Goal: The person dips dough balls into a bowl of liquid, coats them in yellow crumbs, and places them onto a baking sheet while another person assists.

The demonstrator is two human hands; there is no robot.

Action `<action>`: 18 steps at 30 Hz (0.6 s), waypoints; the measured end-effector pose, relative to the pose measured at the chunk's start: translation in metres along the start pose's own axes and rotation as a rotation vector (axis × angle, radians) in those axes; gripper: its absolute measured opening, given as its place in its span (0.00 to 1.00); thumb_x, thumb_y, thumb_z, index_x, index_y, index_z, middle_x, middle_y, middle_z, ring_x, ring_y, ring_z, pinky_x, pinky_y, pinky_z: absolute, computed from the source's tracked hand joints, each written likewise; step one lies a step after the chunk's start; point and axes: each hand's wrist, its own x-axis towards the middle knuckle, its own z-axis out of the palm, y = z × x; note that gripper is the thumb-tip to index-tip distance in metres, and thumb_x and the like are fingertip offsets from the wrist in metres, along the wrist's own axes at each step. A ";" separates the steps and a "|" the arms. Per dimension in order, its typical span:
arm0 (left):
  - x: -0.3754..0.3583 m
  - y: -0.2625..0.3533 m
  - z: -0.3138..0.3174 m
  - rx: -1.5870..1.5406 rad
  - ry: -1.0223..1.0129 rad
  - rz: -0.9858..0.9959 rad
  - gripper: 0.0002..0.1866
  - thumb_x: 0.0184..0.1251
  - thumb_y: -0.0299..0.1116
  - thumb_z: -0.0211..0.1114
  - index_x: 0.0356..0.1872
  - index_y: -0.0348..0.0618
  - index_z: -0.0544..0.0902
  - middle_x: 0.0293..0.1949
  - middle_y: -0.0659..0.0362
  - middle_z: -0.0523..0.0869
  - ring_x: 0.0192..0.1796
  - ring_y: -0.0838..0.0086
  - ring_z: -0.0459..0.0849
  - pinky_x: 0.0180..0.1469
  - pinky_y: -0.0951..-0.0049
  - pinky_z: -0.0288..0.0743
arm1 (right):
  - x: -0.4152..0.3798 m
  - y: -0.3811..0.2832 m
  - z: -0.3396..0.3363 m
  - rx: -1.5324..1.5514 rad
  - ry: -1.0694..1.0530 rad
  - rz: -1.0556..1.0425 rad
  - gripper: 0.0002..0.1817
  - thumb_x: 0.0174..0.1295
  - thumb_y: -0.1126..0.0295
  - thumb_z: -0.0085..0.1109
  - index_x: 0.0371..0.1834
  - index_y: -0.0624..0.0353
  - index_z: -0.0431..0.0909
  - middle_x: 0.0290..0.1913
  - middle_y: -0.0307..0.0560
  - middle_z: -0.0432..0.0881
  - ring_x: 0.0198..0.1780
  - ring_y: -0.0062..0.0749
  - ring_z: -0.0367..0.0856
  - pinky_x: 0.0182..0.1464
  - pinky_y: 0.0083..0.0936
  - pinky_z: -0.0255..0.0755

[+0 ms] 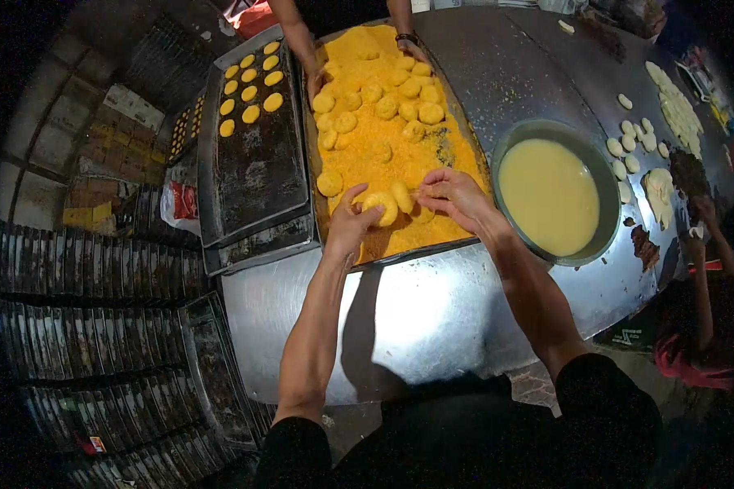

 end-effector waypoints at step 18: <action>-0.008 0.007 -0.072 -0.657 -0.218 -0.140 0.23 0.65 0.24 0.60 0.61 0.36 0.68 0.50 0.52 0.80 0.52 0.66 0.80 0.49 0.66 0.81 | 0.021 0.022 0.049 -1.183 0.392 -0.028 0.18 0.60 0.64 0.54 0.52 0.57 0.77 0.55 0.54 0.78 0.54 0.47 0.77 0.52 0.36 0.74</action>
